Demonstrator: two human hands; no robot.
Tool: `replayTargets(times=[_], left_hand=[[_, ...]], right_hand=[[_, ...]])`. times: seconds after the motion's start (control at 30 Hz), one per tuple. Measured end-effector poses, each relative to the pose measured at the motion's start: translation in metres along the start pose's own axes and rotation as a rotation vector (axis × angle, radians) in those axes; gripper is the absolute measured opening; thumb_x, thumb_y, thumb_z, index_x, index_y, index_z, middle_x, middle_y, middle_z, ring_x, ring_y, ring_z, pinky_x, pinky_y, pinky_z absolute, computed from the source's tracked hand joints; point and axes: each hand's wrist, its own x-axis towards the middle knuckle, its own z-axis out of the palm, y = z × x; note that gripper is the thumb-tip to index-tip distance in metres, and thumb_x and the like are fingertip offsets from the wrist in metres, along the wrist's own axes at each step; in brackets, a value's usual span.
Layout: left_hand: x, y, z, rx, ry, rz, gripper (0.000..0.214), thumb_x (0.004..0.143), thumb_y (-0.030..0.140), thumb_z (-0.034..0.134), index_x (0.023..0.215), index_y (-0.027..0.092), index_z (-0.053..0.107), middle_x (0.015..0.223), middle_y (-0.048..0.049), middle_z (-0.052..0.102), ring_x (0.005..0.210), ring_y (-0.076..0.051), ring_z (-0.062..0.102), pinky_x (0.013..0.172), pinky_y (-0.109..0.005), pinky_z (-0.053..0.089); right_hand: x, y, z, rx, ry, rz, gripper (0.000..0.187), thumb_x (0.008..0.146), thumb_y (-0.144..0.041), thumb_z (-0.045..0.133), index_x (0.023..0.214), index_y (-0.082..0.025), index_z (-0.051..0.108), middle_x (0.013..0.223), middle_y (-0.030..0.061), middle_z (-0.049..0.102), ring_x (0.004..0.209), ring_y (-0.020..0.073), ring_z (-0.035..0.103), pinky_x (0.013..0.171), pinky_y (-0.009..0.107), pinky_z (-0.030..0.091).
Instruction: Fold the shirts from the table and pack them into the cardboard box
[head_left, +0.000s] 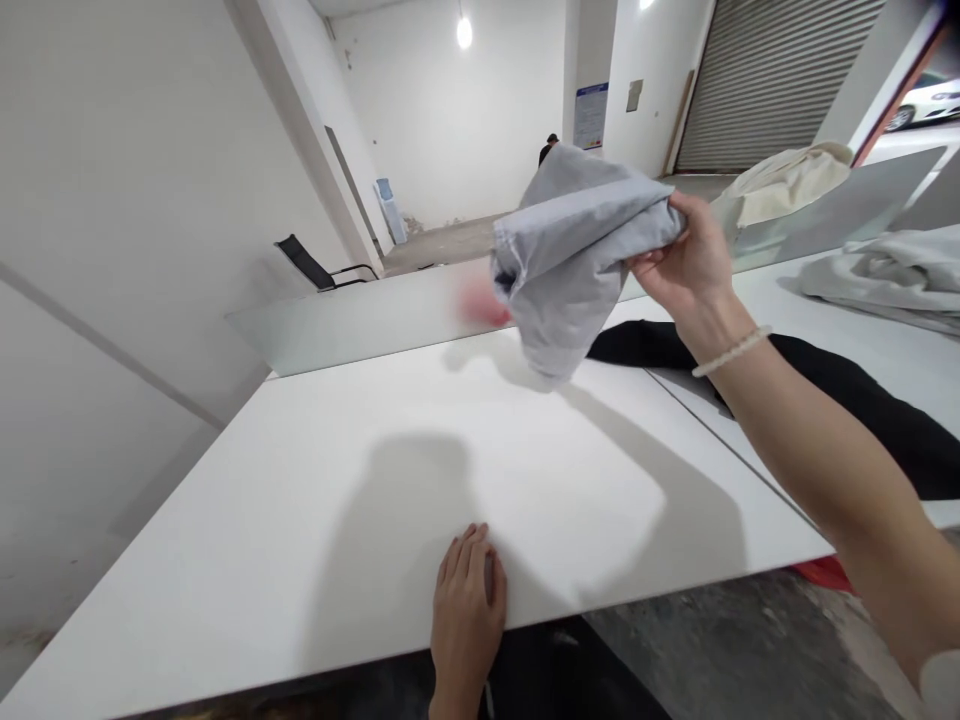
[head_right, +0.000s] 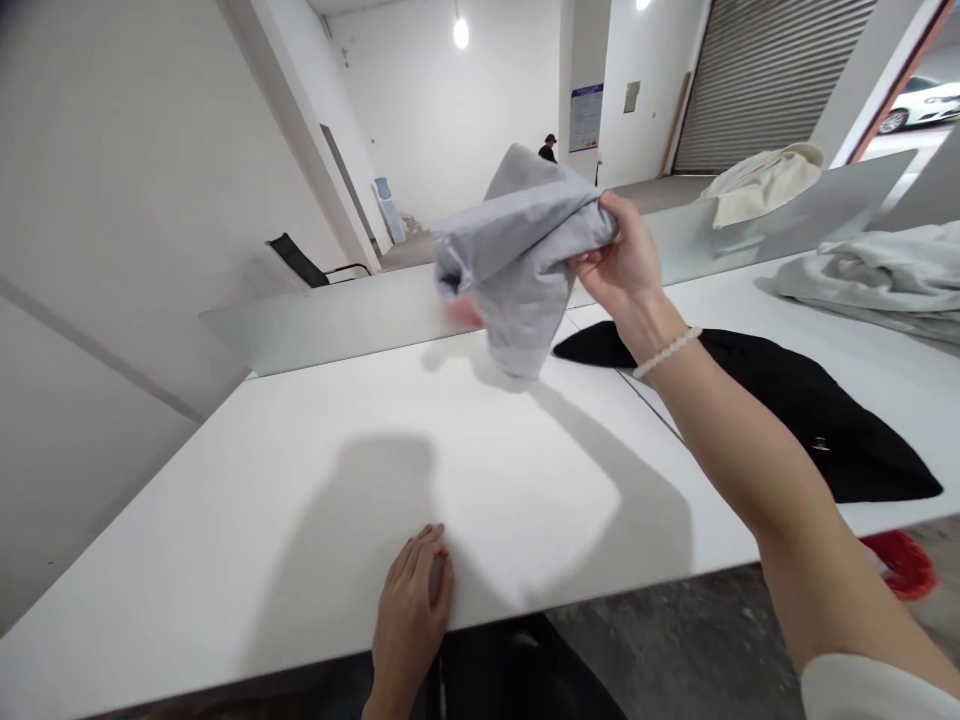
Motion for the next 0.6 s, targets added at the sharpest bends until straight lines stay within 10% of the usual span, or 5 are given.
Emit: replayTargets(times=[0.1, 0.23, 0.6], left_hand=[[-0.002, 0.000, 0.000, -0.008, 0.004, -0.001, 0.021, 0.089, 0.017, 0.045, 0.107, 0.018, 0.055, 0.115, -0.0083, 0.066, 0.115, -0.022, 0.058, 0.094, -0.041, 0.051], [-0.009, -0.003, 0.006, 0.051, 0.019, -0.034, 0.026, 0.088, 0.020, 0.046, 0.111, 0.016, 0.057, 0.113, -0.0123, 0.066, 0.108, -0.026, 0.061, 0.087, -0.041, 0.053], [-0.008, -0.005, 0.000, 0.042, 0.067, 0.013, 0.045, 0.084, 0.053, 0.052, 0.112, 0.019, 0.062, 0.105, -0.0128, 0.069, 0.104, -0.034, 0.061, 0.079, -0.046, 0.054]], right_hand=[[-0.050, 0.015, 0.002, -0.111, -0.209, 0.094, 0.020, 0.080, -0.037, 0.059, 0.078, -0.021, 0.046, 0.063, -0.0063, 0.047, 0.054, 0.0070, 0.042, 0.049, 0.021, 0.034], [-0.099, 0.045, -0.024, -0.778, -0.539, 0.174, 0.026, 0.072, -0.045, 0.066, 0.087, -0.024, 0.062, 0.071, -0.0007, 0.062, 0.067, 0.0168, 0.059, 0.058, 0.029, 0.048], [-0.136, 0.062, -0.034, -1.158, 0.022, -0.110, 0.037, 0.089, -0.044, 0.038, 0.107, -0.026, 0.066, 0.104, 0.0033, 0.067, 0.111, 0.0232, 0.058, 0.090, 0.040, 0.047]])
